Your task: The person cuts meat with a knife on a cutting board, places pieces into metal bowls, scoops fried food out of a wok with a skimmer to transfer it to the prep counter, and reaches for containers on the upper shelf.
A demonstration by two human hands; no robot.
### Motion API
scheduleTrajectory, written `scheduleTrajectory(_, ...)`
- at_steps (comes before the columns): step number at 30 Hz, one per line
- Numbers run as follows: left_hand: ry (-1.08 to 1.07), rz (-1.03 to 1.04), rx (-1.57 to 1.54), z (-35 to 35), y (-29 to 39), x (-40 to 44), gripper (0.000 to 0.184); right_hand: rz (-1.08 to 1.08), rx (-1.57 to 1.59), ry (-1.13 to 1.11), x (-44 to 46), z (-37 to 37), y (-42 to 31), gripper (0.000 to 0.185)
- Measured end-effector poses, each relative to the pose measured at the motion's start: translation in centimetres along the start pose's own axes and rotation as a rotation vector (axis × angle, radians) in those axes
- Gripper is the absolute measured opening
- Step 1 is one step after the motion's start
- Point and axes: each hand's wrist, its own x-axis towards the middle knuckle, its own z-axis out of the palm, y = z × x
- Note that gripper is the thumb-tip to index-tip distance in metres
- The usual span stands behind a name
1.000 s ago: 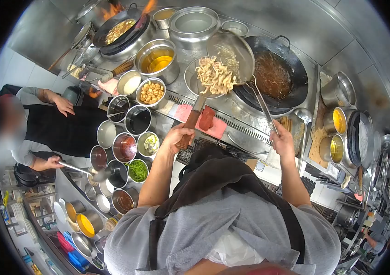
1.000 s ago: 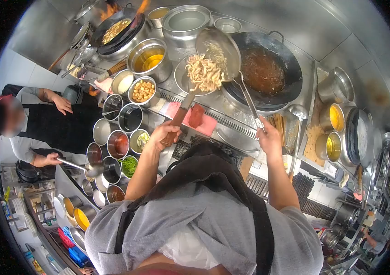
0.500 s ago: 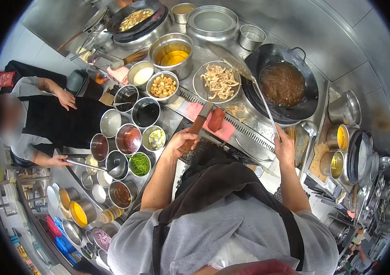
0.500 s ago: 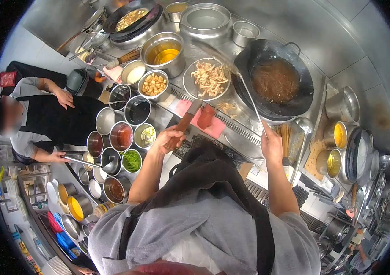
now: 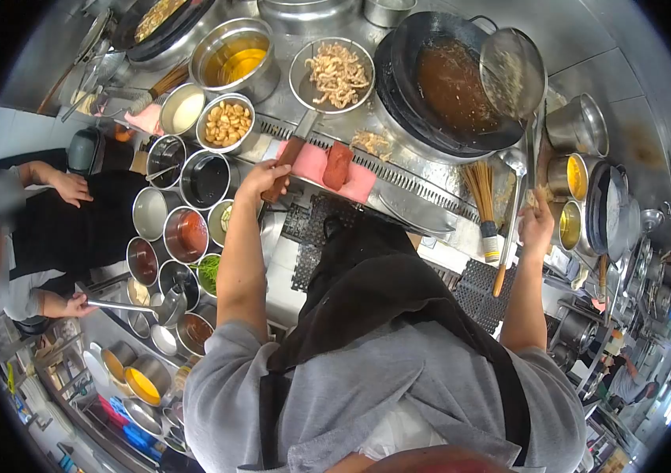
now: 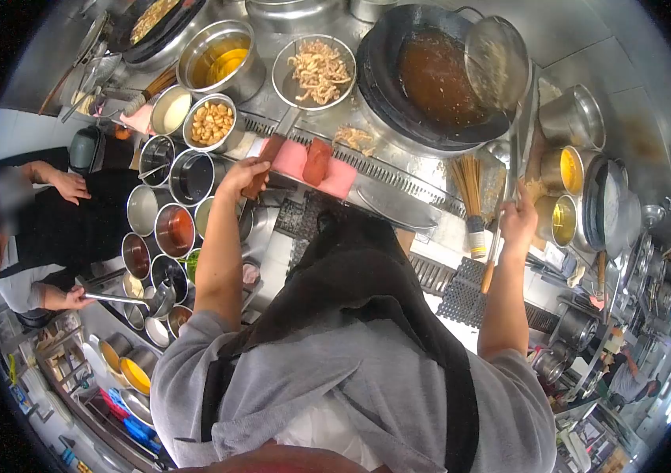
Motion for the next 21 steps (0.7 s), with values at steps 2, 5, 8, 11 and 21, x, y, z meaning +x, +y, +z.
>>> scheduleTrajectory(2, 0.313, 0.182, 0.431, 0.8, -0.2, 0.2, 0.036, 0.064, 0.062, -0.008, -0.5, -0.9, 0.7, 0.048)
scheduleTrajectory(5, 0.768, 0.722, 0.96, 5.6, 2.6, -1.0, 0.04, 0.177, 0.144, 0.013, -1.5, -1.7, 0.6, 0.048)
scheduleTrajectory(8, 0.602, 0.688, 0.772, 12.1, 6.6, 1.6, 0.028, 0.228, 0.236, -0.002, -1.5, -2.4, 1.9, 0.05)
scheduleTrajectory(11, 0.354, 0.342, 1.036, 17.5, 8.6, 9.0, 0.029, 0.258, 0.264, 0.007, -0.9, -2.5, 1.2, 0.05)
scheduleTrajectory(21, 0.43, 0.265, 1.235, 20.2, 6.8, 18.3, 0.033, 0.218, 0.292, 0.043, 0.5, -5.9, 2.0, 0.047)
